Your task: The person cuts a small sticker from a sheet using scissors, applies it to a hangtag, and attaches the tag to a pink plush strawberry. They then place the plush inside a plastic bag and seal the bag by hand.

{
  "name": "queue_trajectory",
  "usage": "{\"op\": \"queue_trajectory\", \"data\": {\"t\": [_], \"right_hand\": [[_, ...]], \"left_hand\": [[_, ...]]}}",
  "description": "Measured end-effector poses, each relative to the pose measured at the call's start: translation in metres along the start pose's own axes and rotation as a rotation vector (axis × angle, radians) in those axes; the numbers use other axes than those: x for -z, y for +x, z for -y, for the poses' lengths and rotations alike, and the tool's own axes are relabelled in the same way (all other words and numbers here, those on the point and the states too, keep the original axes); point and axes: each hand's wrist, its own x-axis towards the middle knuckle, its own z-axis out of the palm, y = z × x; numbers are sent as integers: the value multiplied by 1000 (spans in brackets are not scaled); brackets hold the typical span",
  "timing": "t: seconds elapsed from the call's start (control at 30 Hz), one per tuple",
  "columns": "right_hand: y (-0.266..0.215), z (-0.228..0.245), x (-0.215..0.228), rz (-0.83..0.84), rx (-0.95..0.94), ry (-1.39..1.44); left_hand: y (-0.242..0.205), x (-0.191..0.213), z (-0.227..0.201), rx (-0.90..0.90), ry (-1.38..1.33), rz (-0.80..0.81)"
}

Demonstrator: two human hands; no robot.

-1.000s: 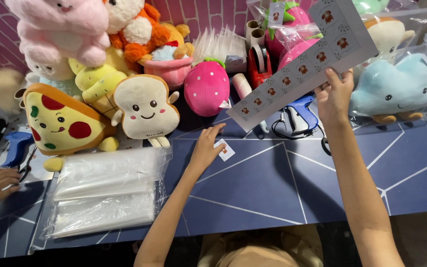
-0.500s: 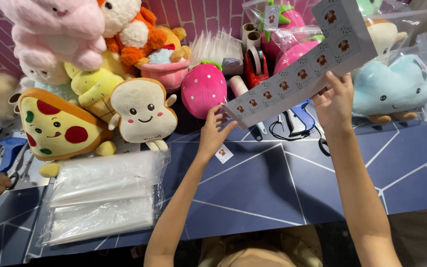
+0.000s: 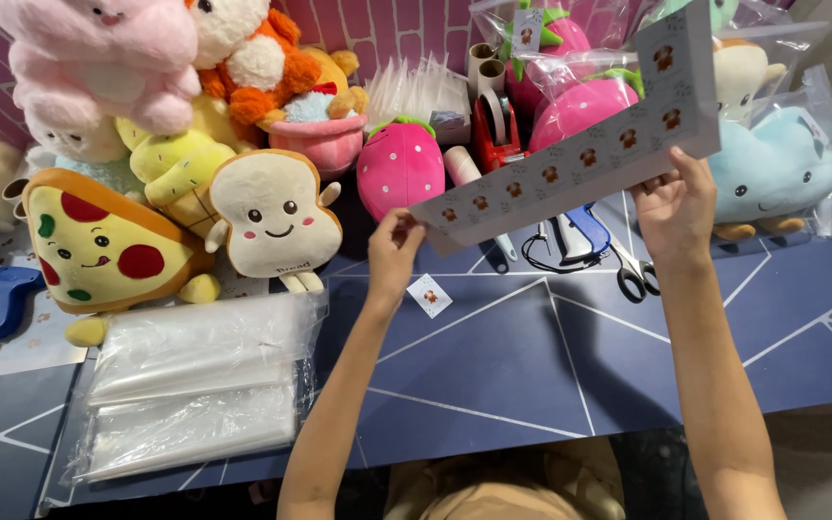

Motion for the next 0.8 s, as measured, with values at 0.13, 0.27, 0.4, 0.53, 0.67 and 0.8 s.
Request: {"op": "queue_trajectory", "data": {"t": [0.13, 0.27, 0.4, 0.53, 0.67, 0.8], "right_hand": [[8, -3, 18, 79, 28, -127], [5, -21, 11, 221, -62, -394], [-14, -65, -25, 334, -35, -637], [-39, -109, -80, 486, -103, -684], [-68, -168, -125, 619, -121, -674], [-83, -226, -153, 693, -83, -708]], "left_hand": [[10, 38, -15, -9, -67, -25], [14, 83, -29, -93, -68, -91], [1, 133, -62, -220, 73, -275], [-16, 202, -68, -257, 149, -414], [-31, 273, -54, -322, 310, -575], [-38, 329, -25, -369, 420, -707]]}}
